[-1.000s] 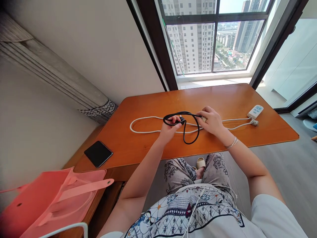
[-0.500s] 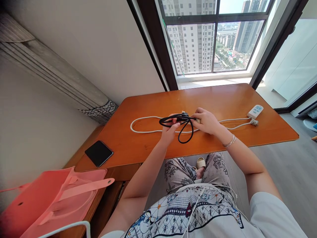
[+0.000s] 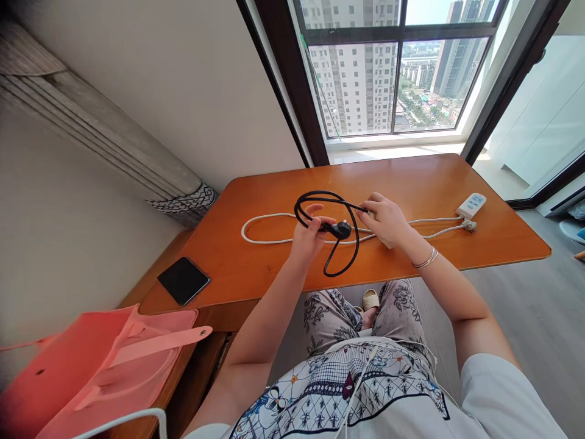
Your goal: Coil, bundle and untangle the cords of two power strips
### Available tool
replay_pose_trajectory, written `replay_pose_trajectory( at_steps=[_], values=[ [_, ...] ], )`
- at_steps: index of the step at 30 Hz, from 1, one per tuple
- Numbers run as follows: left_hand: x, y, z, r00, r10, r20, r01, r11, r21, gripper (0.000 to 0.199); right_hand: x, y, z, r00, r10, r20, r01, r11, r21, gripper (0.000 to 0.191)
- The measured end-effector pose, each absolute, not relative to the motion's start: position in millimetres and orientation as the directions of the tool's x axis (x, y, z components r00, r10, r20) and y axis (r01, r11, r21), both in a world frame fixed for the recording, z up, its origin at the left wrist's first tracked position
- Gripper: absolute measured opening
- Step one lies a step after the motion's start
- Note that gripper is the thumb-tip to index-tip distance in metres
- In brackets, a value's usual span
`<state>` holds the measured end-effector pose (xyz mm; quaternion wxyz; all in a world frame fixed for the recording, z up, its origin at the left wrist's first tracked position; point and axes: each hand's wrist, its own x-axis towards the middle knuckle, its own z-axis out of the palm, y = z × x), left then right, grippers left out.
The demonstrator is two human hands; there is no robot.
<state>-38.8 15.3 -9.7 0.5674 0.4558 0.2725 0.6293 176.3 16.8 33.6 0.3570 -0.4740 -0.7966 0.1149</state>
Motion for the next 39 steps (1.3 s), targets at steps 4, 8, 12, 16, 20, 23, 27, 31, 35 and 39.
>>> replay_pose_trajectory(
  at_steps=[4,8,12,16,20,23,27,31,35,39],
  values=[
    [-44.5,10.0,-2.9,0.187,0.936,0.300,-0.503,-0.171,0.847,0.057,184.7,24.1,35.0,-0.176,0.869,0.463,0.691,0.444,-0.570,0.034],
    [-50.8,5.2,1.6,0.304,0.895,0.326,-0.411,-0.186,0.892,0.050,196.3,26.4,36.8,-0.125,0.870,0.476,0.722,0.409,-0.558,0.032],
    [-59.3,5.8,0.4,0.330,0.896,0.298,-0.174,-0.253,0.952,0.035,209.4,22.0,41.5,-0.091,0.830,0.551,0.756,0.418,-0.503,0.033],
    [-73.7,13.1,-3.7,0.333,0.884,0.329,-0.018,-0.343,0.939,0.038,229.2,16.6,50.3,-0.045,0.781,0.623,0.821,0.384,-0.422,0.035],
    [-104.7,25.1,-1.5,0.171,0.932,0.319,-0.008,-0.322,0.947,0.035,263.5,11.7,61.3,0.070,0.725,0.685,0.910,0.235,-0.342,0.037],
    [-144.0,38.5,3.9,-0.110,0.937,0.332,0.069,-0.325,0.943,0.032,297.7,8.5,66.9,0.155,0.683,0.714,0.962,0.060,-0.266,0.037],
    [-209.3,58.7,6.5,-0.320,0.828,0.461,0.447,-0.297,0.844,0.023,348.3,8.1,62.9,0.258,0.667,0.699,0.966,-0.160,-0.203,0.040],
    [-259.5,73.7,-3.1,-0.262,0.787,0.558,0.798,-0.149,0.585,0.026,389.8,8.2,44.6,0.314,0.689,0.654,0.946,-0.288,-0.151,0.035],
    [-270.7,82.8,-19.9,-0.105,0.875,0.473,0.930,-0.081,0.358,0.025,405.4,4.1,23.8,0.221,0.752,0.621,0.972,-0.223,-0.076,0.027],
    [-266.4,87.6,-34.2,-0.008,0.908,0.420,0.966,-0.101,0.238,0.024,405.4,5.8,9.4,0.023,0.826,0.563,0.999,-0.046,0.026,0.024]
  ],
)
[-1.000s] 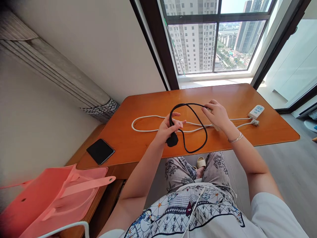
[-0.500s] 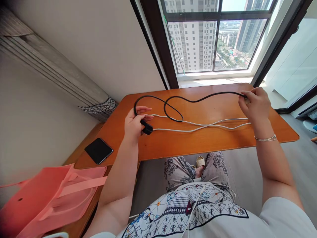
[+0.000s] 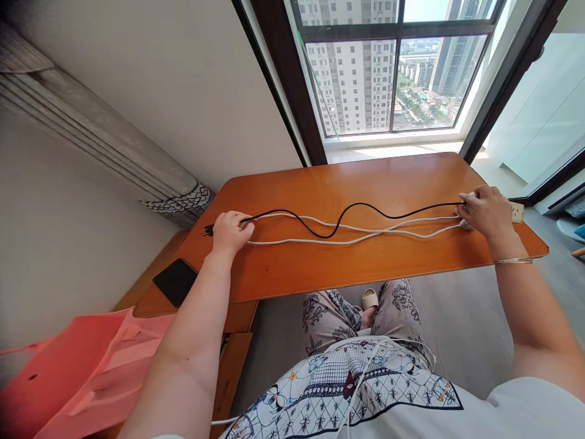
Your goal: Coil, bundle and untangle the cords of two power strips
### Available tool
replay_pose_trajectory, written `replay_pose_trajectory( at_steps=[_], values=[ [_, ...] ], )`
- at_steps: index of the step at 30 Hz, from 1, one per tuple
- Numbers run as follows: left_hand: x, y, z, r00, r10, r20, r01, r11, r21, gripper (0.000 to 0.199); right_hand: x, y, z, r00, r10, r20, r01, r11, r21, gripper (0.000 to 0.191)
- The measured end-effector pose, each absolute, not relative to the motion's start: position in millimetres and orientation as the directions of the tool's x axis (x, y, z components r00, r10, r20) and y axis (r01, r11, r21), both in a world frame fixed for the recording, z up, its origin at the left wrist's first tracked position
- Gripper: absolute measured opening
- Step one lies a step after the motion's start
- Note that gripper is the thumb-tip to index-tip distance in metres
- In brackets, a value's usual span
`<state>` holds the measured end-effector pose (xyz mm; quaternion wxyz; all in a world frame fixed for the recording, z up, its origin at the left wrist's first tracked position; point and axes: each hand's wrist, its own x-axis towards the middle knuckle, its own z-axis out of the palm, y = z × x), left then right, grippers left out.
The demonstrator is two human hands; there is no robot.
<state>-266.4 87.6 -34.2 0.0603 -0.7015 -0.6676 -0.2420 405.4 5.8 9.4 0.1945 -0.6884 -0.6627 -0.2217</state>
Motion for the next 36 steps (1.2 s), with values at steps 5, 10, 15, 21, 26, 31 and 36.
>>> replay_pose_trajectory(
  at_steps=[5,10,15,21,26,31,36],
  values=[
    [-278.2,89.5,-46.2,0.000,0.927,0.376,0.976,-0.081,0.202,0.025,411.1,16.3,-7.8,-0.083,0.869,0.488,0.996,0.086,0.016,0.015],
    [-288.2,91.6,-59.6,0.026,0.953,0.302,0.969,-0.098,0.225,0.025,416.9,20.2,-23.4,-0.093,0.869,0.486,0.991,0.129,-0.040,0.026],
    [-284.8,94.7,-73.6,0.024,0.966,0.257,0.965,-0.089,0.245,0.032,420.3,24.1,-28.0,-0.104,0.891,0.442,0.993,0.117,-0.004,0.039],
    [-268.5,88.8,-71.8,-0.062,0.936,0.345,0.953,-0.047,0.300,0.058,418.1,29.9,-26.3,-0.085,0.966,0.243,0.992,0.058,0.115,0.052],
    [-236.3,85.2,-58.3,0.094,0.883,0.460,0.920,-0.253,0.298,0.070,379.1,24.1,-14.6,-0.240,0.948,0.210,0.970,0.243,0.013,0.072],
    [-179.1,86.0,-47.7,0.523,0.800,0.295,0.792,-0.584,0.180,0.088,299.8,24.2,-2.1,-0.431,0.837,0.338,0.868,0.486,-0.097,0.077],
    [-123.9,90.6,-42.9,0.670,0.742,0.038,0.732,-0.668,0.134,0.096,212.5,36.0,-11.2,-0.611,0.745,0.267,0.731,0.661,-0.169,0.096]
  ],
)
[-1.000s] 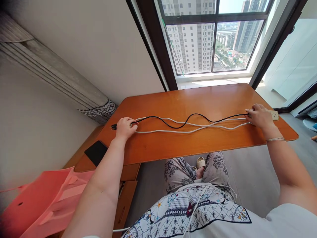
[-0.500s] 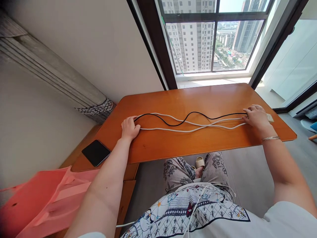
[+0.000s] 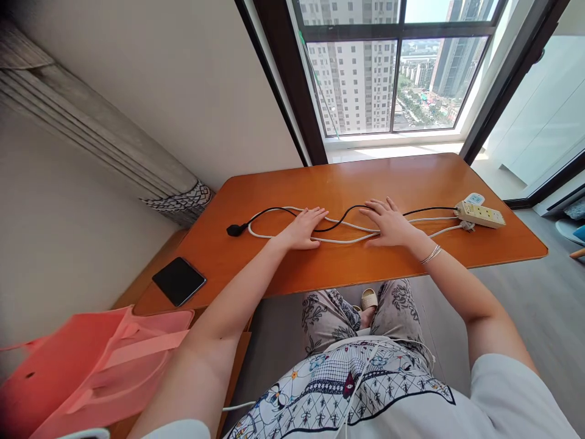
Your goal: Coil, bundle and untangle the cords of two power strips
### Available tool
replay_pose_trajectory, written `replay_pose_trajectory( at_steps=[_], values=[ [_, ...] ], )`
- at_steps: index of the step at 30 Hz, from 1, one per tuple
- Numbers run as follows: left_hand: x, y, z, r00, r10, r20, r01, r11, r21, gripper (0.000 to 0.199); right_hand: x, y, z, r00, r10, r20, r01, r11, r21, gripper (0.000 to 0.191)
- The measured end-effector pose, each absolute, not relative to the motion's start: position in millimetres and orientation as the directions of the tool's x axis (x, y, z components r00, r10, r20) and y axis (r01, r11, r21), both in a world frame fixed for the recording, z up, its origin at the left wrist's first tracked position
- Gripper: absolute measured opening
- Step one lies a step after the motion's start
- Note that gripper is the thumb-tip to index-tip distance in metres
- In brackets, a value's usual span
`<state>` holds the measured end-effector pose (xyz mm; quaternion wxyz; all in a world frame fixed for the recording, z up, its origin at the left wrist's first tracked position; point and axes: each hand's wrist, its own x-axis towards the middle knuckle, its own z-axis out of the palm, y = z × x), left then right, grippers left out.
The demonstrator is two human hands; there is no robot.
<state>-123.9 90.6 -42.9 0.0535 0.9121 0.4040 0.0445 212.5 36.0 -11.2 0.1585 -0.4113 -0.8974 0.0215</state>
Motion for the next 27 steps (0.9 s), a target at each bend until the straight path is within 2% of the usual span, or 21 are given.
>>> replay_pose_trajectory(
  at_steps=[3,8,10,12,15,18,20,22,24,27],
  values=[
    [-105.6,94.7,-40.3,0.657,0.754,0.003,0.750,-0.654,0.095,0.085,171.6,44.2,-20.9,-0.663,0.725,0.188,0.703,0.689,-0.178,0.106],
    [-96.0,94.6,-39.6,0.620,0.784,-0.023,0.784,-0.618,0.064,0.046,133.5,55.7,-30.1,-0.648,0.752,0.117,0.731,0.658,-0.183,0.107],
    [-95.1,94.0,-41.6,0.610,0.792,0.018,0.788,-0.609,0.089,0.048,125.9,58.9,-30.7,-0.623,0.779,0.071,0.764,0.626,-0.159,0.101],
    [-94.3,94.6,-44.1,0.612,0.789,0.047,0.781,-0.613,0.121,0.058,120.6,61.1,-30.1,-0.592,0.805,0.036,0.797,0.591,-0.122,0.092],
    [-92.5,96.9,-46.9,0.613,0.790,0.027,0.781,-0.610,0.133,0.063,114.9,62.4,-27.9,-0.555,0.832,0.011,0.831,0.555,-0.050,0.072],
    [-91.3,98.1,-47.4,0.610,0.792,0.011,0.787,-0.608,0.100,0.050,111.0,62.3,-25.7,-0.523,0.851,-0.037,0.852,0.524,0.009,0.046],
    [-91.4,97.2,-46.6,0.613,0.790,0.010,0.786,-0.611,0.090,0.035,109.7,62.0,-24.6,-0.515,0.854,-0.066,0.856,0.517,0.015,0.035],
    [-92.5,94.6,-44.8,0.612,0.791,0.015,0.787,-0.611,0.087,0.023,110.0,61.6,-23.4,-0.514,0.855,-0.069,0.857,0.516,0.007,0.031],
    [-94.2,90.4,-41.7,0.600,0.799,0.045,0.793,-0.602,0.094,0.021,112.9,60.6,-21.5,-0.509,0.859,-0.058,0.860,0.510,-0.002,0.031],
    [-97.1,82.5,-32.7,0.558,0.813,0.167,0.790,-0.582,0.191,0.023,123.7,57.8,-17.3,-0.497,0.867,-0.023,0.868,0.497,-0.013,0.031]
  ],
)
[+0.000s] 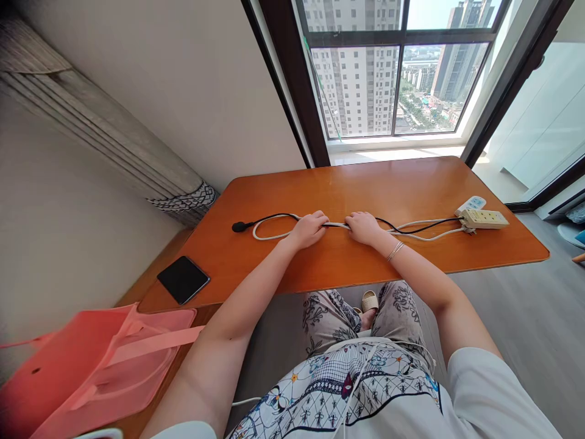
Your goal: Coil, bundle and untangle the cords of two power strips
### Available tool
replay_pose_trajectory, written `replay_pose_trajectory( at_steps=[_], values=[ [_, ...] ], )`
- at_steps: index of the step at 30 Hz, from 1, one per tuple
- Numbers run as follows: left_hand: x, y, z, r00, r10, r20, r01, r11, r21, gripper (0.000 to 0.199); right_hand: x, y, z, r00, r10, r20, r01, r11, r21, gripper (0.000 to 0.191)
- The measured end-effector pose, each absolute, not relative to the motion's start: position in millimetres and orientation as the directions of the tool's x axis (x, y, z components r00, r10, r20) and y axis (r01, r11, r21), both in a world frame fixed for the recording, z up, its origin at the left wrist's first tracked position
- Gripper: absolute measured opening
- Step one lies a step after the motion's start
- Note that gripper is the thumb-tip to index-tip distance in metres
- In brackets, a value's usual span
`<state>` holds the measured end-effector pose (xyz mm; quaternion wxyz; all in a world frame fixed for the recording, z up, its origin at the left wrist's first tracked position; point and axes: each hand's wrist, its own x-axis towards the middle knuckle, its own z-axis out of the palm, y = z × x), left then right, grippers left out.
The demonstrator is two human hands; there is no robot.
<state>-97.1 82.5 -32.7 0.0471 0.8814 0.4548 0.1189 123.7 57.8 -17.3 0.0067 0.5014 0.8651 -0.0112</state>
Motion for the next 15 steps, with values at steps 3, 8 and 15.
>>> replay_pose_trajectory(
  at_steps=[3,8,15],
  values=[
    [-98.0,74.1,-18.1,0.496,0.815,0.300,0.732,-0.578,0.361,0.021,142.2,54.1,-12.8,-0.456,0.890,0.029,0.887,0.457,-0.067,0.033],
    [-90.9,60.4,10.3,0.404,0.790,0.461,0.586,-0.611,0.533,0.019,172.4,47.1,-5.9,-0.308,0.950,0.054,0.919,0.312,-0.241,0.024],
    [-82.6,55.9,26.9,0.285,0.845,0.453,0.419,-0.534,0.734,0.018,181.3,31.4,24.4,-0.277,0.938,0.208,0.487,0.324,-0.811,0.039]
  ],
)
